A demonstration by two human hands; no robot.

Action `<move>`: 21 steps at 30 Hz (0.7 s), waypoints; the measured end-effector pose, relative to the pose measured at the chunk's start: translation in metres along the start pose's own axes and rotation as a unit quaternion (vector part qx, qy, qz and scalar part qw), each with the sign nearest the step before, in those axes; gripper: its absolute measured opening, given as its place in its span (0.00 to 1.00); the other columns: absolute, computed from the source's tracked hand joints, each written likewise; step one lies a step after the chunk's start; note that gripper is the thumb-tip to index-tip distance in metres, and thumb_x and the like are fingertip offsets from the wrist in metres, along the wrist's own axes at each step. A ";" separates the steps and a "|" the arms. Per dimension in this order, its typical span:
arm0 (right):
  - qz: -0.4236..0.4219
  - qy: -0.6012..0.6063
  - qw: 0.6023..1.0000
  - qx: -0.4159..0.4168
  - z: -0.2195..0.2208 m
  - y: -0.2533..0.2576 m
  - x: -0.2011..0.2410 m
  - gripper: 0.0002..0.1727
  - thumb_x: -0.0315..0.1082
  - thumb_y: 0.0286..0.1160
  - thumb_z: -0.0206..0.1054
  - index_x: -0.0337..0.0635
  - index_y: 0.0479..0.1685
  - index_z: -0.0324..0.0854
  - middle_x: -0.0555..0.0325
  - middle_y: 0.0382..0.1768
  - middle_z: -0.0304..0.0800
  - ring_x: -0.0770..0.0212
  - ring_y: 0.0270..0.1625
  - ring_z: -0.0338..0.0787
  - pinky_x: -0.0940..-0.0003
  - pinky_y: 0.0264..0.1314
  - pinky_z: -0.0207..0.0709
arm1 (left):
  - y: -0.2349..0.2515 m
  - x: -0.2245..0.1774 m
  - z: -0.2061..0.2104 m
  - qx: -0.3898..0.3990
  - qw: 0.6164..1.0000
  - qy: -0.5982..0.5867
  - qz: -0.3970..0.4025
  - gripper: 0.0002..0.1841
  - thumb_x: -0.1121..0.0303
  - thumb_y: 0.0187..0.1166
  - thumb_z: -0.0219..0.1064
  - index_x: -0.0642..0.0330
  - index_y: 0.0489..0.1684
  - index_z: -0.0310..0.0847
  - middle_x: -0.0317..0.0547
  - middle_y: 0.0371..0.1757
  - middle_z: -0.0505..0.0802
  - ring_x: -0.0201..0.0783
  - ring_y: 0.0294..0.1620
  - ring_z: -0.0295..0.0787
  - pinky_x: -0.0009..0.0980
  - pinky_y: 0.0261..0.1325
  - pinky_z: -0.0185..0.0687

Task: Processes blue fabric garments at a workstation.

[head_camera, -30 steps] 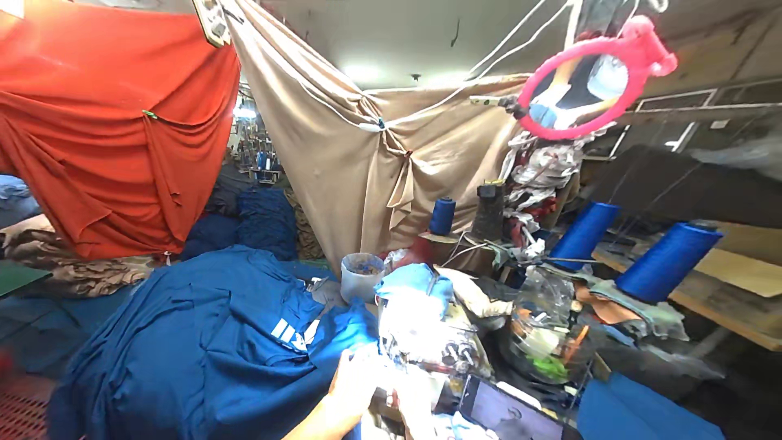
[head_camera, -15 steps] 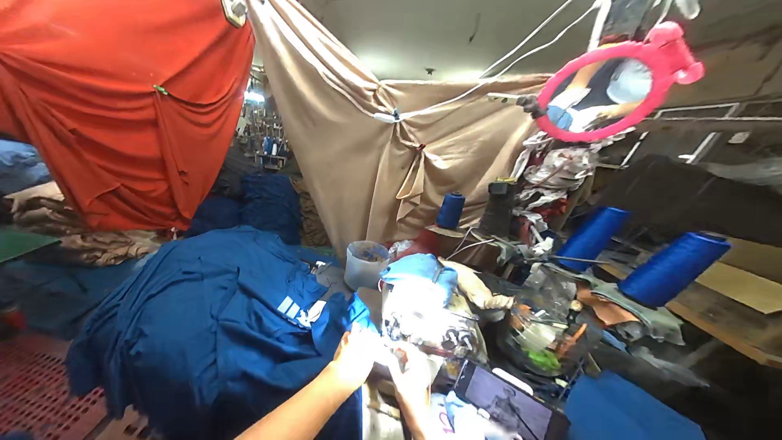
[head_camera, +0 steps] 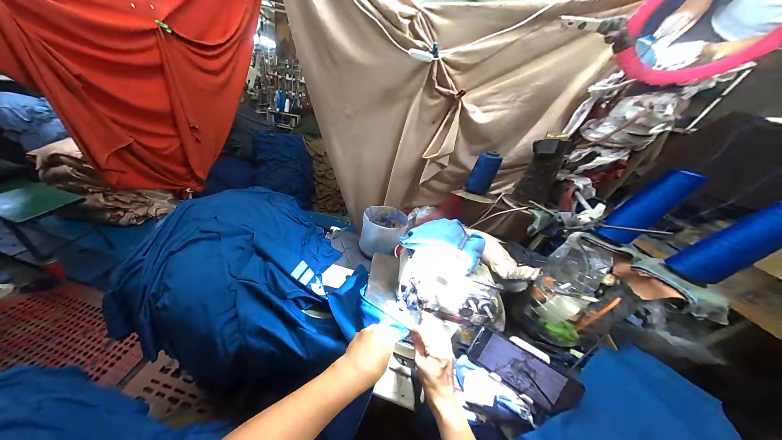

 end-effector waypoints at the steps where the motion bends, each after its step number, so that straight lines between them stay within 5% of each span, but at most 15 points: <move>1: 0.003 -0.003 1.000 -0.007 -0.002 0.001 -0.002 0.10 0.28 0.73 0.68 0.32 0.40 0.94 0.39 0.44 0.95 0.42 0.51 0.95 0.48 0.60 0.85 | 0.002 0.000 0.001 -0.001 1.000 -0.005 0.000 0.15 0.76 0.85 0.56 0.73 0.62 0.82 0.66 0.62 0.88 0.60 0.68 0.86 0.52 0.72 0.79; 4: 0.002 0.013 1.000 -0.026 -0.005 0.000 -0.003 0.09 0.28 0.71 0.70 0.32 0.39 0.94 0.39 0.45 0.95 0.42 0.51 0.95 0.50 0.62 0.86 | 0.003 0.000 0.001 -0.026 1.000 -0.004 0.010 0.15 0.75 0.85 0.56 0.70 0.61 0.84 0.64 0.61 0.89 0.59 0.67 0.87 0.52 0.70 0.80; 6: 0.012 0.030 0.999 -0.019 -0.008 -0.004 -0.003 0.09 0.28 0.72 0.69 0.33 0.40 0.94 0.41 0.44 0.96 0.45 0.50 0.96 0.52 0.60 0.86 | -0.003 0.000 -0.003 -0.082 0.996 0.021 0.035 0.13 0.72 0.83 0.60 0.68 0.54 0.88 0.62 0.54 0.92 0.59 0.60 0.90 0.54 0.60 0.85; 11: 0.013 0.051 0.999 -0.007 -0.012 -0.016 0.006 0.11 0.33 0.74 0.68 0.37 0.40 0.94 0.49 0.40 0.97 0.53 0.47 0.95 0.56 0.58 0.86 | -0.027 0.025 -0.016 -0.233 0.970 0.009 0.066 0.18 0.53 0.84 0.64 0.58 0.38 0.93 0.48 0.40 0.96 0.50 0.49 0.94 0.49 0.50 0.89; 16: -0.010 0.060 0.998 0.008 -0.009 -0.048 0.009 0.12 0.35 0.69 0.68 0.37 0.38 0.94 0.52 0.38 0.97 0.60 0.45 0.94 0.67 0.58 0.85 | -0.082 0.136 -0.037 -0.295 0.947 -0.066 -0.105 0.16 0.59 0.84 0.63 0.60 0.44 0.95 0.49 0.49 0.98 0.46 0.58 0.94 0.47 0.68 0.85; 21: 0.010 0.075 0.992 0.098 0.007 -0.093 0.018 0.09 0.27 0.69 0.69 0.30 0.39 0.92 0.44 0.39 0.96 0.48 0.45 0.96 0.50 0.58 0.86 | -0.158 0.246 -0.082 -0.403 0.845 -0.205 -0.286 0.12 0.66 0.83 0.68 0.66 0.51 0.91 0.55 0.54 0.95 0.48 0.58 0.91 0.49 0.67 0.83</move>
Point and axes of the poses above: each hand's wrist, its own y-axis towards the middle knuckle, its own z-axis out of the palm, x = y × z, the point moved 8 cm from there along y, towards the middle knuckle
